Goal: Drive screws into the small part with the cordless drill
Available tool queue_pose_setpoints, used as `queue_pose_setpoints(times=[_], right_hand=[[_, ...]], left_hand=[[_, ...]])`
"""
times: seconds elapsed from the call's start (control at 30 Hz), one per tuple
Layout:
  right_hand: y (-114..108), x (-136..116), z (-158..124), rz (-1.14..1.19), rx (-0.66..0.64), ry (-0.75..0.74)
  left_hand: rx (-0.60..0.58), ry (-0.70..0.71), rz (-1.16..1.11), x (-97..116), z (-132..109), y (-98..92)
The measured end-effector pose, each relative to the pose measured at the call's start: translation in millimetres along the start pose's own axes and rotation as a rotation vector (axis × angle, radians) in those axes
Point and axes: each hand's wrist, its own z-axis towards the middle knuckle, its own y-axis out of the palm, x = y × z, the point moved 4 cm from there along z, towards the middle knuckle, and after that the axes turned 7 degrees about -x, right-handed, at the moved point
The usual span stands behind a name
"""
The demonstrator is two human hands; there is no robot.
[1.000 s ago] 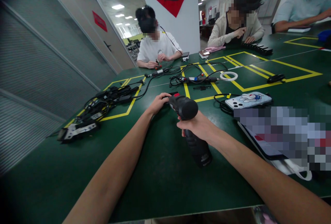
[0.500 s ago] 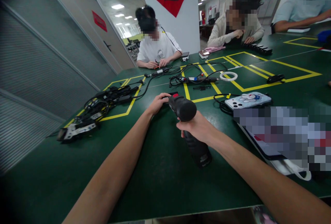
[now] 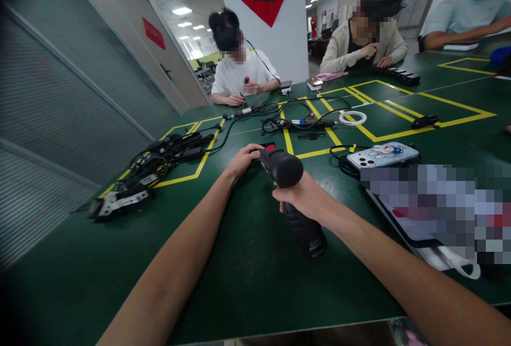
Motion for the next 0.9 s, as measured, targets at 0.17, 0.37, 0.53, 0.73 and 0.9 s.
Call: queue_pose_setpoints(times=[0.17, 0.37, 0.53, 0.73, 0.9], right_hand=[[0.2, 1.0, 1.3, 0.014, 0.002, 0.006], [0.0, 2.1, 1.7, 0.029, 0.005, -0.006], [1.0, -0.9, 0.4, 0.034, 0.007, -0.002], [0.9, -2.9, -0.9, 0.013, 0.011, 0.022], [0.7, -4.0, -1.2, 0.021, 0.018, 0.024]], left_hand=[[-0.009, 0.006, 0.006, -0.6, 0.6, 0.1], [-0.007, 0.023, 0.015, -2.1, 1.5, -0.5], [-0.006, 0.012, -0.005, -3.8, 1.8, -0.3], [-0.007, -0.002, 0.009, -2.3, 1.0, -0.2], [-0.007, 0.005, 0.008, -2.0, 0.6, -0.4]])
